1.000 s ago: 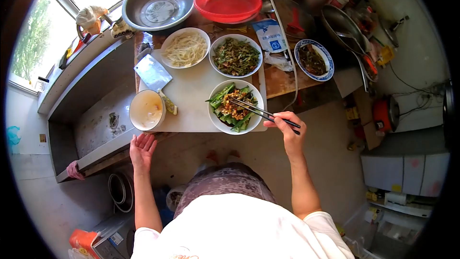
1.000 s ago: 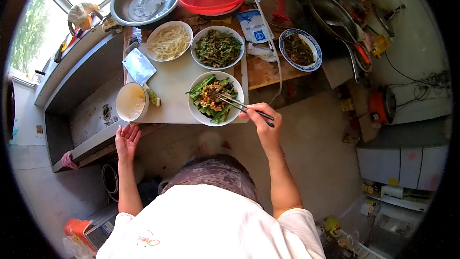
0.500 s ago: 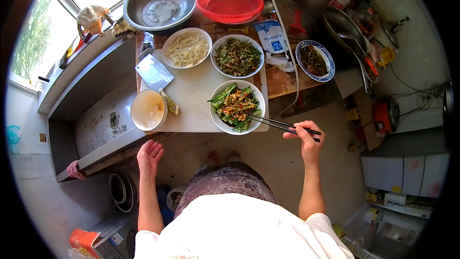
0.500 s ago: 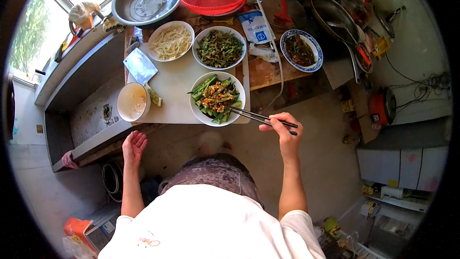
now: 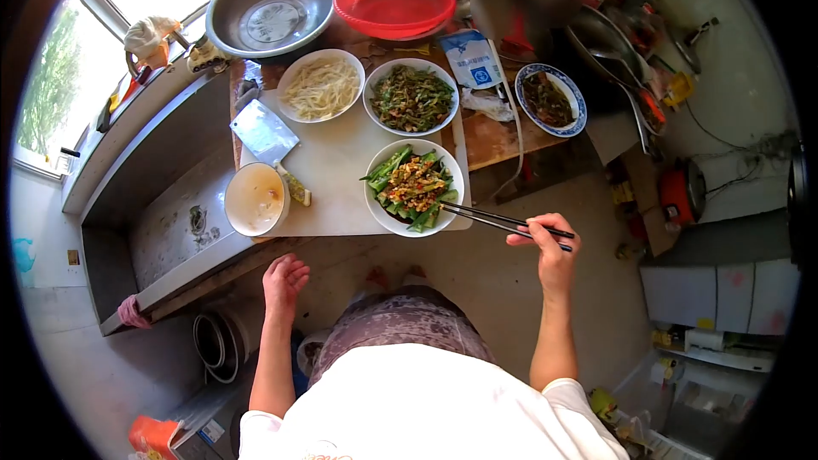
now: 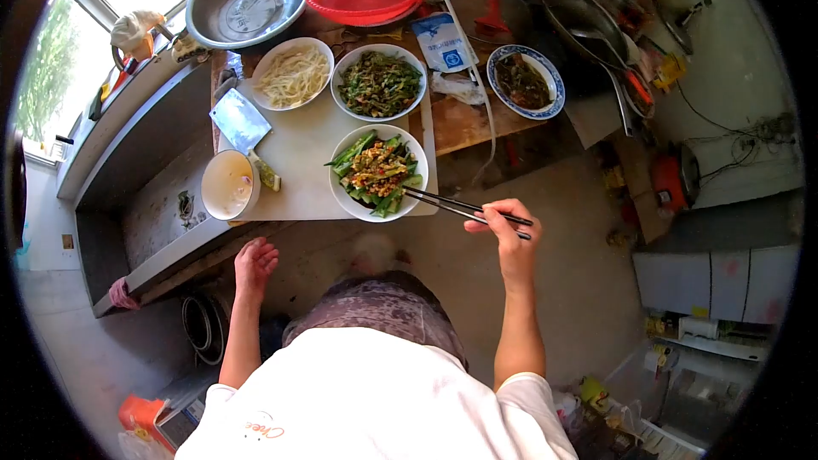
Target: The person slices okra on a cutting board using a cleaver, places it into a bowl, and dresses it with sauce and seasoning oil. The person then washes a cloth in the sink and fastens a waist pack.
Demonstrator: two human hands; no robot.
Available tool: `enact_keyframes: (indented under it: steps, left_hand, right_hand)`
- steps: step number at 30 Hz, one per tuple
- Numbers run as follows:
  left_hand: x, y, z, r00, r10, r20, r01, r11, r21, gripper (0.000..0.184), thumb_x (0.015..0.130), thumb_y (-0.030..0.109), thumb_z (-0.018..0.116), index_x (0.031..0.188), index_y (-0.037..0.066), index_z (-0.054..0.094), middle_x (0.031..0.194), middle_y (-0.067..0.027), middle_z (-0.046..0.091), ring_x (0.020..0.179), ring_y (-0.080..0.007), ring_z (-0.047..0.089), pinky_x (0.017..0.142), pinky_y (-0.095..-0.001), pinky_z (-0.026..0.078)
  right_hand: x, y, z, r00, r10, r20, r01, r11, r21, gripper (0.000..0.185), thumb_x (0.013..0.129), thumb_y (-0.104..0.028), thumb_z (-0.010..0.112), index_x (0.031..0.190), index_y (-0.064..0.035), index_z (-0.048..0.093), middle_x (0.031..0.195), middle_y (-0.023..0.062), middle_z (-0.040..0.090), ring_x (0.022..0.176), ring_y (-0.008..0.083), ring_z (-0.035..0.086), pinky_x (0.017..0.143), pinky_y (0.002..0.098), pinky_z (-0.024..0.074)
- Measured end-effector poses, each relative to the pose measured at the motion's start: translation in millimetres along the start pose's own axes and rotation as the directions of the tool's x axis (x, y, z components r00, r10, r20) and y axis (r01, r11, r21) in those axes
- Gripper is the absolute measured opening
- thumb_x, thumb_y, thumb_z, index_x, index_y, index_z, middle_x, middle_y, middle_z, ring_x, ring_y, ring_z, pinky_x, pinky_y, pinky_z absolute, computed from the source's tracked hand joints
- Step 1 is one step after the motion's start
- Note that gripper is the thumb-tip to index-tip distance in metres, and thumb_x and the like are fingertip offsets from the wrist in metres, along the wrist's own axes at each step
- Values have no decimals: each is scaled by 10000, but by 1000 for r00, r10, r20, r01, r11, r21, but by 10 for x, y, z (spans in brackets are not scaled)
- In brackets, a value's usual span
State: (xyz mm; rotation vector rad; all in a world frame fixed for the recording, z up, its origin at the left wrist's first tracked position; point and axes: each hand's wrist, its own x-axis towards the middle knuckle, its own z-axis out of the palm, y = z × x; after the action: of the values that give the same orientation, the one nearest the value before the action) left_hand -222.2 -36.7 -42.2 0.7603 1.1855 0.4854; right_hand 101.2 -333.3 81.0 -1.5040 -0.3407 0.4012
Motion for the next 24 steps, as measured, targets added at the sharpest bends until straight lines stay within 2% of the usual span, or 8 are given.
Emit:
enact_keyframes:
  steps: [4,11,14,19,22,23,24]
  left_hand:
    - [-45,25,102,1000,-7,4,7,1000,16,330,892,195,589,1146,-13,554,906,-118,640,789,-215,656,676,-316,531]
    - [-9,16,91,999,-4,40,4,1000,19,343,889,202,600,1148,-17,551,920,-125,646,789,-214,657,681,-316,524]
    - [-10,23,128,999,-9,50,8,1000,25,344,885,198,608,1147,-17,551,921,-124,646,789,-213,657,682,-316,523]
    - [-31,39,195,999,-17,42,15,999,43,329,877,185,611,1133,-15,563,893,-117,643,763,-210,656,660,-306,522]
    - [2,2,188,999,-16,43,10,992,129,294,872,177,615,1092,-15,578,854,-100,629,709,-196,643,630,-288,523]
    - [12,-17,245,1000,0,-7,1,987,159,194,867,158,622,993,11,607,756,-51,598,599,-140,581,547,-245,473]
    - [4,-22,276,999,23,33,-29,980,197,164,867,153,625,965,23,610,727,-35,580,573,-122,551,526,-237,445]
  right_hand:
    - [6,87,67,999,-6,32,7,999,-35,104,888,-63,604,860,37,605,754,124,651,639,245,689,640,316,560]
    - [-25,20,45,997,-38,-68,37,999,-13,124,905,-81,589,875,40,591,766,140,651,634,240,687,621,335,581]
    - [-18,41,131,997,-12,-80,9,999,-39,142,917,-103,608,870,30,595,775,128,669,662,210,695,638,309,568]
    - [-86,37,131,992,-25,-121,27,999,17,157,926,-117,607,862,26,593,765,126,665,661,214,695,634,307,566]
    - [-118,-102,117,994,-53,-100,49,998,-39,160,929,-123,605,859,21,593,742,109,657,666,217,696,619,296,559]
    - [-121,-142,106,989,-83,-122,82,996,-21,153,923,-115,603,850,18,587,748,108,644,630,224,684,606,312,564]
    - [-117,-173,95,984,-108,-142,109,994,-1,147,917,-107,601,840,16,581,753,107,631,593,231,672,594,327,569]
